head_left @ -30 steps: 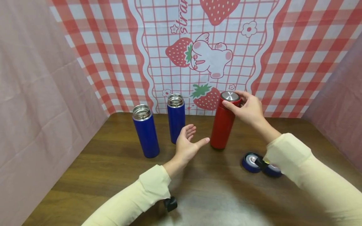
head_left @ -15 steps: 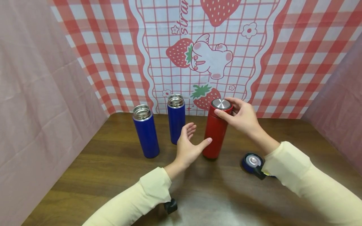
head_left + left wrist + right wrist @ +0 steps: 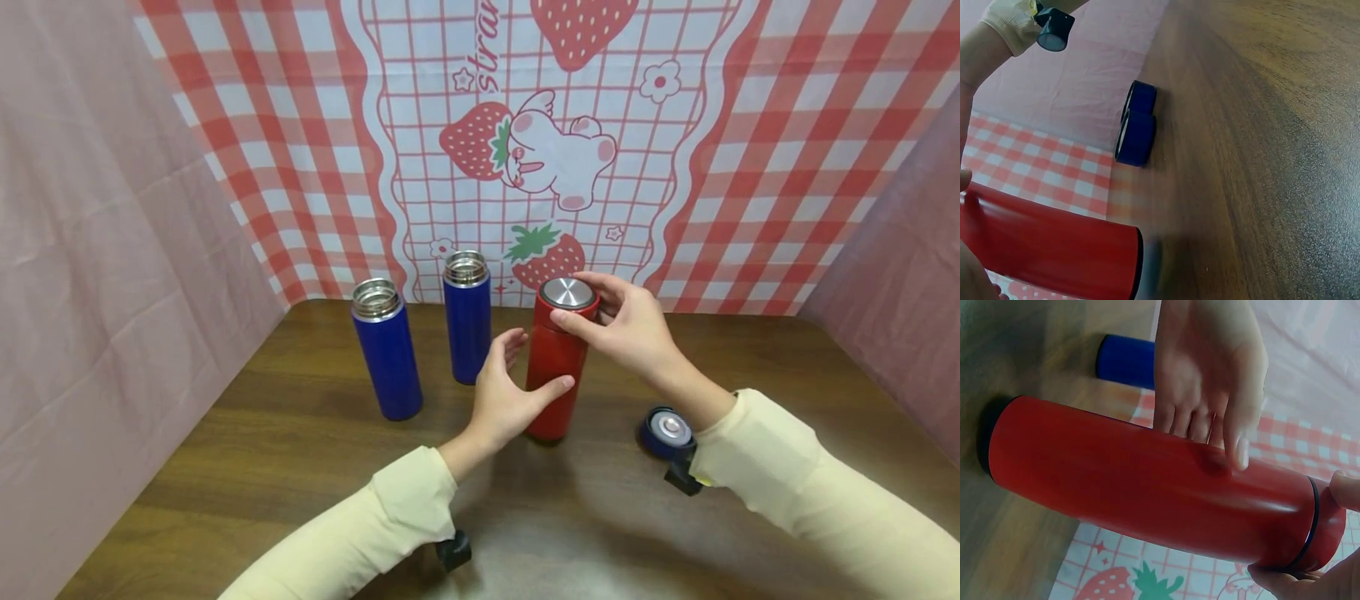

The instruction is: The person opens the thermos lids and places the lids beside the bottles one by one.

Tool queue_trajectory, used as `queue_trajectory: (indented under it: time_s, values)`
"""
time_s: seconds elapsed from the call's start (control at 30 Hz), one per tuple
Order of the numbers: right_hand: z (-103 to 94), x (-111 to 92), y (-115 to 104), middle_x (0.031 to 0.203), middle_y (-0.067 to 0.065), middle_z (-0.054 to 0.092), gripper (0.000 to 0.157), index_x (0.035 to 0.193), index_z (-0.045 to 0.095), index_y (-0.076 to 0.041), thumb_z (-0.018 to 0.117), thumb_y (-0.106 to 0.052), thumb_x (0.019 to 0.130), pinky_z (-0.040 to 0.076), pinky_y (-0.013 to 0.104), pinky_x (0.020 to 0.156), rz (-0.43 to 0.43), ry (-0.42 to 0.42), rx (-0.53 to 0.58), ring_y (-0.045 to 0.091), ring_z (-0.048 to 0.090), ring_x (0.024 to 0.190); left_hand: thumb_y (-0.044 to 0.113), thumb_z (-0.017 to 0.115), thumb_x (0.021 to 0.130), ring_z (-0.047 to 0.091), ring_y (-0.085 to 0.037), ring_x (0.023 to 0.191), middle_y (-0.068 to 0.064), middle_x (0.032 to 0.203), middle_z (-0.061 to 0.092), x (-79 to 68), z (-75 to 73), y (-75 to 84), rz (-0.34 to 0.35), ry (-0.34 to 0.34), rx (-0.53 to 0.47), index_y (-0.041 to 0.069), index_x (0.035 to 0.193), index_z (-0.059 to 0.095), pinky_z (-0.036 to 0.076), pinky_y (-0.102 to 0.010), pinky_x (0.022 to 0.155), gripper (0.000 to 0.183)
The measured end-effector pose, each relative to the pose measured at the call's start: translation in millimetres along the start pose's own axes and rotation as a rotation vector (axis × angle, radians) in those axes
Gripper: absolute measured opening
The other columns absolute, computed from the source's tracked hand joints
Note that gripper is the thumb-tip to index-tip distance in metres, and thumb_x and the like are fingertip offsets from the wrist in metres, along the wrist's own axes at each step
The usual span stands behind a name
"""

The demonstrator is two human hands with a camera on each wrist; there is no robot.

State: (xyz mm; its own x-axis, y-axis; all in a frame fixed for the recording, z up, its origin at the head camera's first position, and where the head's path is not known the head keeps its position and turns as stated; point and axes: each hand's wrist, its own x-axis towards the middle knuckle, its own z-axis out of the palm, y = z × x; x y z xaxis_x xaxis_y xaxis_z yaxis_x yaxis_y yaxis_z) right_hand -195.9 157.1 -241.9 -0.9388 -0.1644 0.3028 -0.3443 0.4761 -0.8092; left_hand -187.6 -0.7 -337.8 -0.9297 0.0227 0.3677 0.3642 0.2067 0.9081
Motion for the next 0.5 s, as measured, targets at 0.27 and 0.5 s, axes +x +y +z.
queue_trajectory:
  time_s: [0.27, 0.5]
  values:
    - [5.7, -6.6, -7.7, 0.127, 0.021, 0.061, 0.059, 0.135, 0.049, 0.001, 0.073, -0.017, 0.084, 0.051, 0.034, 0.093, -0.036, -0.022, 0.028, 0.031, 0.063, 0.116, 0.025, 0.085, 0.069, 0.059, -0.022, 0.118, -0.009, 0.128, 0.060, -4.5, -0.4, -3.2, -0.027, -0.067, 0.042, 0.010, 0.133, 0.044, 0.048, -0.040, 0.103, 0.078]
    - [9.6, -12.3, -17.5, 0.127, 0.023, 0.061, 0.059, 0.134, 0.049, 0.003, 0.073, -0.014, 0.084, 0.050, 0.034, 0.096, -0.043, -0.037, 0.062, 0.032, 0.062, 0.118, 0.032, 0.084, 0.070, 0.065, -0.018, 0.101, -0.004, 0.116, 0.066, -6.8, -1.6, -2.8, -0.011, -0.081, 0.113, 0.013, 0.128, 0.049, 0.054, -0.031, 0.087, 0.071]
